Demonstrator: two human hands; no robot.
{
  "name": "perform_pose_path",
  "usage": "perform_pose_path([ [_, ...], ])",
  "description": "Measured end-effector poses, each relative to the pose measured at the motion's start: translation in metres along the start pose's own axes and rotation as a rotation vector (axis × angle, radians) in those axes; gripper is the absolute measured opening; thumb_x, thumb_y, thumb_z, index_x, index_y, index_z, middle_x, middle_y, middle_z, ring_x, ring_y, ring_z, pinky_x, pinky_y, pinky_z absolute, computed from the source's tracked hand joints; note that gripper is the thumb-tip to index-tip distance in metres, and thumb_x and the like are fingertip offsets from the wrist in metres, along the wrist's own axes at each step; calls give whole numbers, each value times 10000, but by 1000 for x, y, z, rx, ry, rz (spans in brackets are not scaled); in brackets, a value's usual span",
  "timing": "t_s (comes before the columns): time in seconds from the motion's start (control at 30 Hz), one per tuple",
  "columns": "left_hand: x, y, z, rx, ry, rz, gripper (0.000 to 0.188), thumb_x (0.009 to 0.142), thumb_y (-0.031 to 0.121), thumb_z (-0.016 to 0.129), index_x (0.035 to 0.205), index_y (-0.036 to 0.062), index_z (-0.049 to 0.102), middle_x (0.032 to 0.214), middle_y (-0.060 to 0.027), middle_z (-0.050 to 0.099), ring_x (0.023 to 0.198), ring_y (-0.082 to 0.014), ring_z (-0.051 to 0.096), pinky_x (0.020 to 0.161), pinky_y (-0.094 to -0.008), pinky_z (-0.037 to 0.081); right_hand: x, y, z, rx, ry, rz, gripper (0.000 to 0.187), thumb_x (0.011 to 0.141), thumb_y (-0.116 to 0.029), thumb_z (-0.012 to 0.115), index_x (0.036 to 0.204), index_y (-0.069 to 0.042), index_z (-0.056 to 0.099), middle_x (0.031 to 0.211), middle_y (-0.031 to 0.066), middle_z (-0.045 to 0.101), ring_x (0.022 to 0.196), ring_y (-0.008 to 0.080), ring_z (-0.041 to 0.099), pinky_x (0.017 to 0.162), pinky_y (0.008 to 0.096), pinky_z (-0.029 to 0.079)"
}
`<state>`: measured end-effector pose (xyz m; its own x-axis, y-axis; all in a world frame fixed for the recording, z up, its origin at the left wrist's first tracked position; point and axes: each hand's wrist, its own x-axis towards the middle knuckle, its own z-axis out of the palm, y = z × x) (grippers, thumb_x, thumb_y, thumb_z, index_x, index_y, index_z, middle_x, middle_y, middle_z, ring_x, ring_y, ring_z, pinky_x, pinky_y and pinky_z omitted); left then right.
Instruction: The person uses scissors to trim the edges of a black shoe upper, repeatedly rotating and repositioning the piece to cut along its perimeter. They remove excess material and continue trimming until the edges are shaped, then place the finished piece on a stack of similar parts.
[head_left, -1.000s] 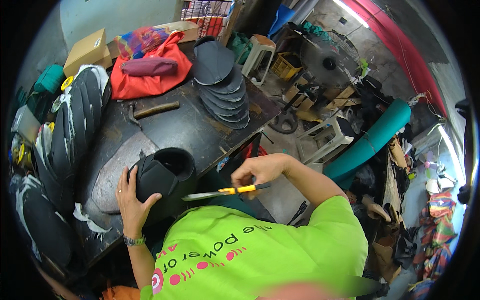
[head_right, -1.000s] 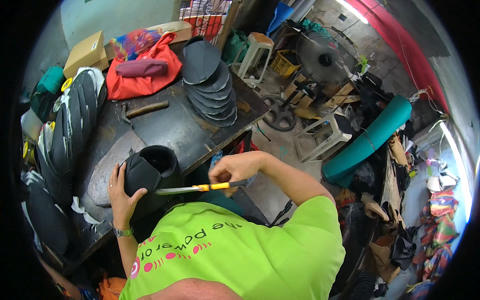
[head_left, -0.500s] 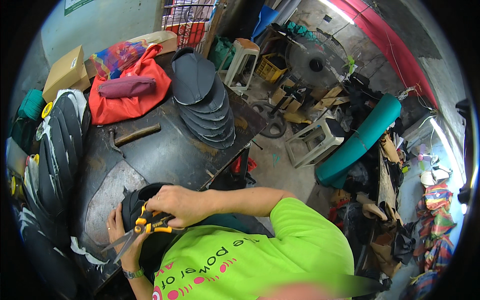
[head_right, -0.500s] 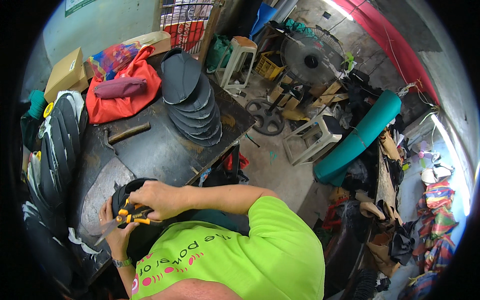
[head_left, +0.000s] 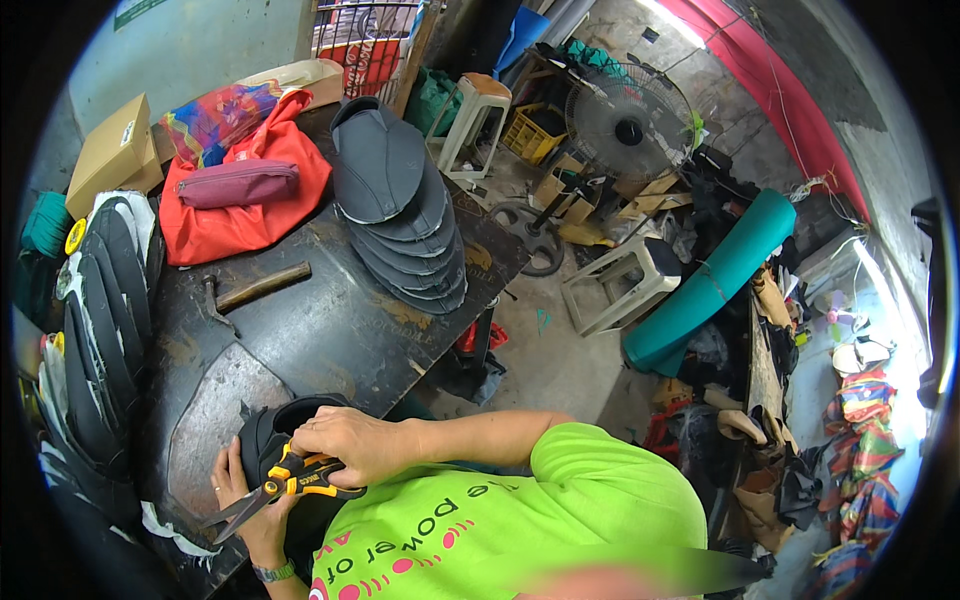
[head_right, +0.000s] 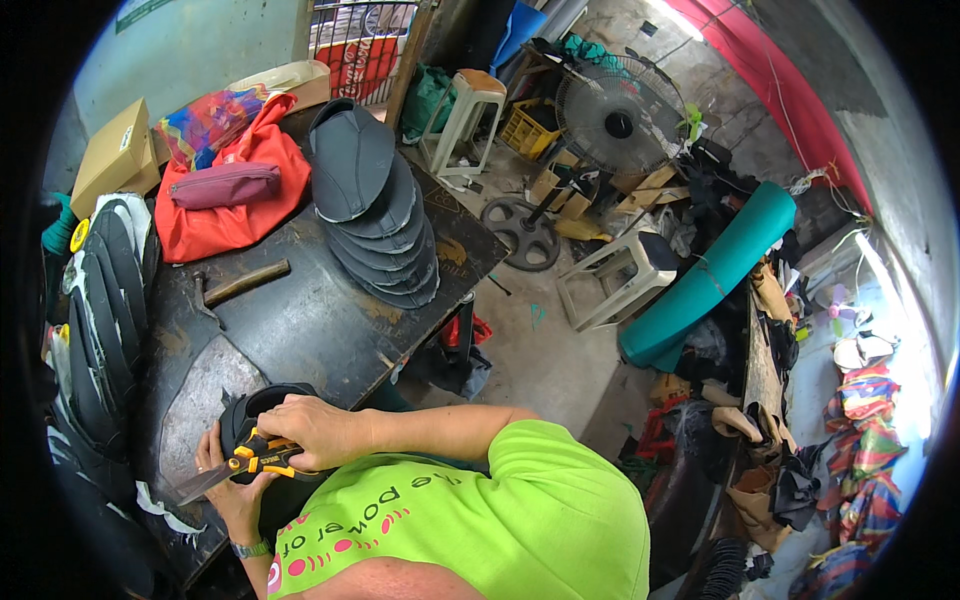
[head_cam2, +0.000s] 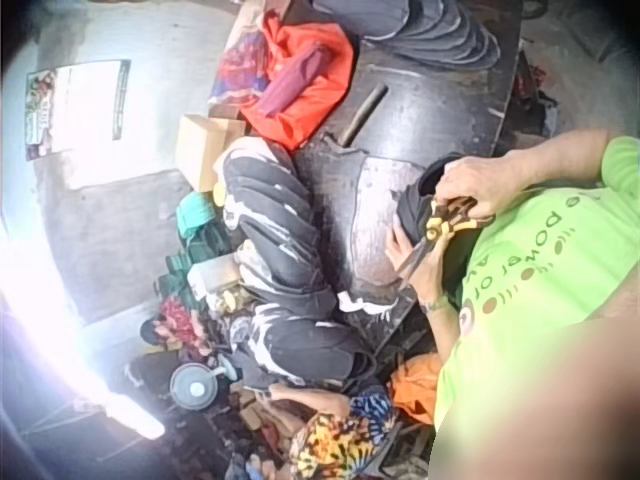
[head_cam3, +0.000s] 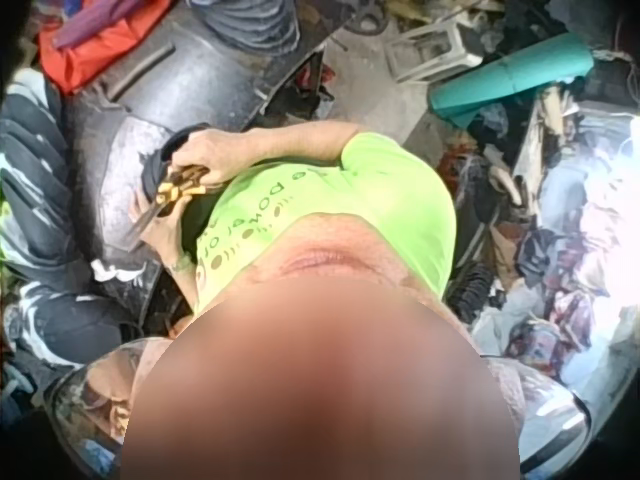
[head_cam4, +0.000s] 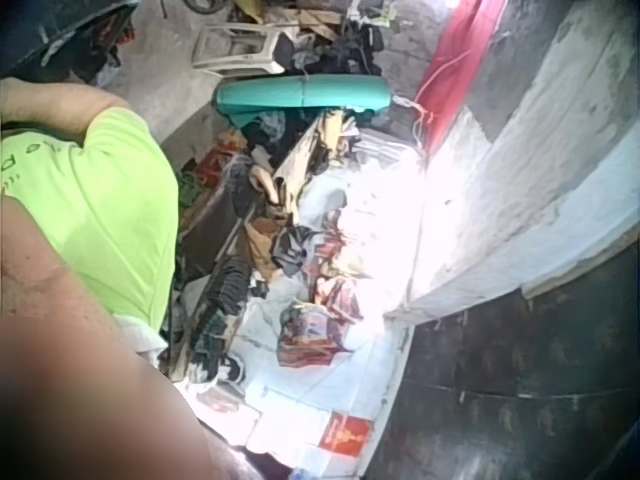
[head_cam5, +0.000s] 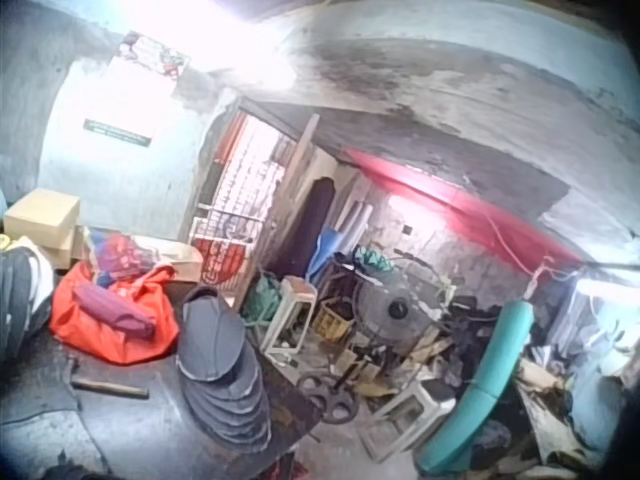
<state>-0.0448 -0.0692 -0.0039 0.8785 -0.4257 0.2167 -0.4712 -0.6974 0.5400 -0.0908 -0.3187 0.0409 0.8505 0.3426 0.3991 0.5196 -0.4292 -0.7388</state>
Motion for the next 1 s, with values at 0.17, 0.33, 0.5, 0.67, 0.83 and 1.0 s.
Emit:
perform_pose_path([
  [0.17,0,0,-1,15,9,8,1105,548,606,848,1452,87,479,1413,-160,511,1316,-383,447,1102,-519,338,0,-1,1,-31,-4,26,366,704,-139,785,981,-42,567,820,99,595,780,300,586,754,398,410],
  [0.33,1,1,0,-5,55,63,1078,539,546,882,1423,59,506,1345,-187,511,1243,-390,482,1042,-520,377,-1,0,5,-37,23,43,398,672,-116,785,985,-38,552,830,104,588,789,308,584,750,402,414],
  [0.5,5,3,-5,-57,43,45,1078,489,502,904,1388,35,533,1277,-189,560,1198,-382,524,1031,-464,403,-2,-3,9,-33,134,78,434,642,-65,772,1008,-31,542,888,134,587,845,334,586,783,427,429],
  [0.67,18,9,-14,-658,8,-206,857,628,89,814,1420,12,494,1161,-98,615,1060,-224,595,952,-361,475,-4,-14,6,-259,234,74,478,612,-27,734,1051,-2,548,984,166,592,929,352,580,840,421,454],
  [0.83,26,20,-17,-1329,-136,-577,640,726,20,753,1325,-48,537,1046,-91,675,905,-162,653,867,-273,522,2,-15,-2,62,299,252,270,741,-7,718,938,0,533,813,181,599,761,379,611,675,413,477],
  [1.0,26,20,-26,-1373,-301,-558,305,754,20,755,1043,-34,676,929,-70,711,764,-146,665,745,-277,548,4,-19,-6,238,232,375,228,755,26,694,927,16,544,764,160,594,667,220,569,651,338,467],
])
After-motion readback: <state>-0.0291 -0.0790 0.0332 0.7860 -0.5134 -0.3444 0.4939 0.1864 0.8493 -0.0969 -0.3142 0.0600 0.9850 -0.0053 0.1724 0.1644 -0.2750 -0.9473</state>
